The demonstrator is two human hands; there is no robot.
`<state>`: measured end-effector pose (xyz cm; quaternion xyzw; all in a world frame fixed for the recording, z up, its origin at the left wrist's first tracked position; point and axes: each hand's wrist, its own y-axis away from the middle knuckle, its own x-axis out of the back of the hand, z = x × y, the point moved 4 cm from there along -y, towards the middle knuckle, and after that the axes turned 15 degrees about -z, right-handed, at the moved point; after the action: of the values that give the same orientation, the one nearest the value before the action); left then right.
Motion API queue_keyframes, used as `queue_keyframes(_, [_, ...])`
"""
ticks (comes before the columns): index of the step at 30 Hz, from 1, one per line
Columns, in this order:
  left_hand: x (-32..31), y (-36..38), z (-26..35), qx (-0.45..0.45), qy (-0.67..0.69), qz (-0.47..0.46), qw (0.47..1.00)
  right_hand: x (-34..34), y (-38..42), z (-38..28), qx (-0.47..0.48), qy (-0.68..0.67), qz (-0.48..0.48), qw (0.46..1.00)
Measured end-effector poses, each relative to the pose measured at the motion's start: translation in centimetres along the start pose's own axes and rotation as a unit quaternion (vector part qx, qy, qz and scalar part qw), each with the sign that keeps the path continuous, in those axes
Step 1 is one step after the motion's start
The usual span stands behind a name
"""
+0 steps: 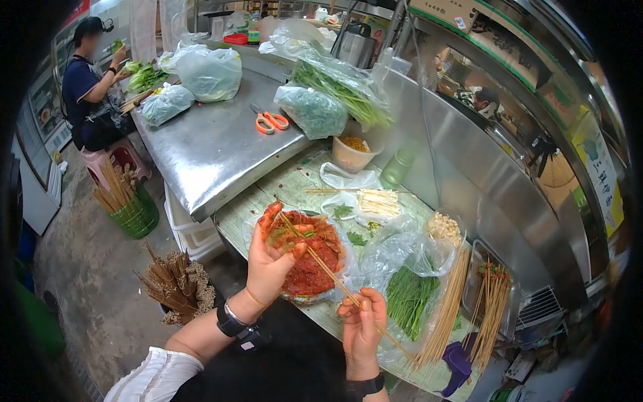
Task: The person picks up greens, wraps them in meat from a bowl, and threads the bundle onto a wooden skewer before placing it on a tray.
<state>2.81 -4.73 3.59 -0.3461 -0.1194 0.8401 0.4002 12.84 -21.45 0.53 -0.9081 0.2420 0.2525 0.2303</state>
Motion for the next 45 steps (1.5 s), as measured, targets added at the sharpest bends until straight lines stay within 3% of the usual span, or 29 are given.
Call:
queue_keyframes(4, [1.2,0.1,-0.9,-0.019,-0.039,0.029,0.999,-0.4,-0.2,0.1,-0.016,0.063,-0.025,0.998])
queue_keyframes(6, [2.1,0.4,-1.3,0.026,-0.128,0.054,0.99,0.2,0.1,-1.0,-0.02,0.085,-0.033,0.996])
queue_keyframes(7, [1.3,0.2,-0.8,0.025,-0.038,0.068,0.997,0.7,0.2,-1.8,-0.012,0.082,-0.029,0.996])
queue_keyframes(9, [1.3,-0.2,-1.1,0.062,0.006,0.049,0.997,2.0,0.7,-3.8,-0.049,0.09,-0.017,0.995])
queue_keyframes(10, [0.6,0.0,-0.8,0.044,-0.029,-0.032,0.998,3.0,1.6,-5.2,-0.026,0.106,0.017,0.994])
queue_keyframes(11, [-0.3,0.1,-0.7,0.067,0.056,-0.034,0.996,3.4,2.1,-6.3,-0.013,0.082,0.041,0.996])
queue_keyframes(12, [-0.2,0.1,-1.0,0.082,0.043,-0.05,0.994,4.0,2.3,-6.8,-0.003,0.052,0.056,0.997])
queue_keyframes(14, [1.4,-0.3,-1.9,0.088,-0.031,-0.066,0.993,7.5,3.7,-10.3,0.135,0.07,0.152,0.977])
queue_keyframes(16, [2.6,-0.8,-2.8,0.067,-0.108,-0.061,0.99,12.6,4.4,-15.0,0.205,0.067,0.213,0.953])
queue_keyframes(20, [3.0,-0.8,-4.3,0.057,-0.256,-0.069,0.963,22.0,3.0,-21.5,0.209,0.119,0.328,0.913])
queue_keyframes(24, [3.7,0.1,-4.9,0.084,-0.321,-0.069,0.941,31.8,1.2,-22.0,0.2,0.101,0.415,0.882])
queue_keyframes(26, [3.8,0.3,-4.6,0.06,-0.351,-0.058,0.933,34.1,1.4,-21.1,0.195,0.074,0.503,0.839])
queue_keyframes(29, [4.9,0.7,-4.5,0.08,-0.417,-0.078,0.902,34.8,2.0,-20.3,0.219,-0.026,0.496,0.84])
queue_keyframes(31, [5.3,0.7,-4.9,0.077,-0.43,-0.056,0.898,34.1,2.5,-20.1,0.166,-0.06,0.494,0.852])
queue_keyframes(33, [5.7,0.9,-4.4,0.065,-0.478,-0.045,0.875,31.6,2.1,-18.7,0.037,-0.001,0.357,0.933])
queue_keyframes(34, [5.4,0.6,-4.0,0.074,-0.453,-0.053,0.887,29.2,2.3,-17.8,0.022,-0.01,0.36,0.933])
queue_keyframes(35, [5.1,0.1,-3.8,0.077,-0.425,-0.06,0.9,25.9,1.5,-17.5,-0.027,0.079,0.311,0.947])
queue_keyframes(36, [5.0,-0.4,-3.3,0.08,-0.432,-0.054,0.897,23.0,0.5,-17.1,-0.07,0.168,0.253,0.95])
queue_keyframes(37, [4.3,-0.9,-2.8,0.07,-0.468,-0.109,0.874,21.1,0.0,-16.4,-0.074,0.164,0.248,0.952])
queue_keyframes(38, [3.6,-1.3,-2.5,0.059,-0.5,-0.164,0.848,19.0,-0.5,-15.4,-0.145,0.249,0.204,0.936])
queue_keyframes(39, [3.4,-1.5,-2.4,0.059,-0.504,-0.159,0.847,17.6,-0.9,-14.1,-0.212,0.331,0.158,0.906])
queue_keyframes(40, [3.0,-1.7,-2.6,0.044,-0.517,-0.176,0.836,17.0,-1.3,-12.9,-0.213,0.33,0.154,0.907])
queue_keyframes(42, [2.2,-1.6,-2.5,0.026,-0.515,-0.192,0.835,16.5,-2.0,-10.8,-0.263,0.53,0.085,0.802])
queue_keyframes(43, [1.7,-1.3,-2.1,0.025,-0.515,-0.192,0.835,16.4,-2.2,-10.4,-0.262,0.531,0.085,0.801])
queue_keyframes(45, [1.4,-0.9,-1.1,0.032,-0.477,-0.15,0.865,16.0,-2.9,-10.9,-0.257,0.806,0.085,0.526])
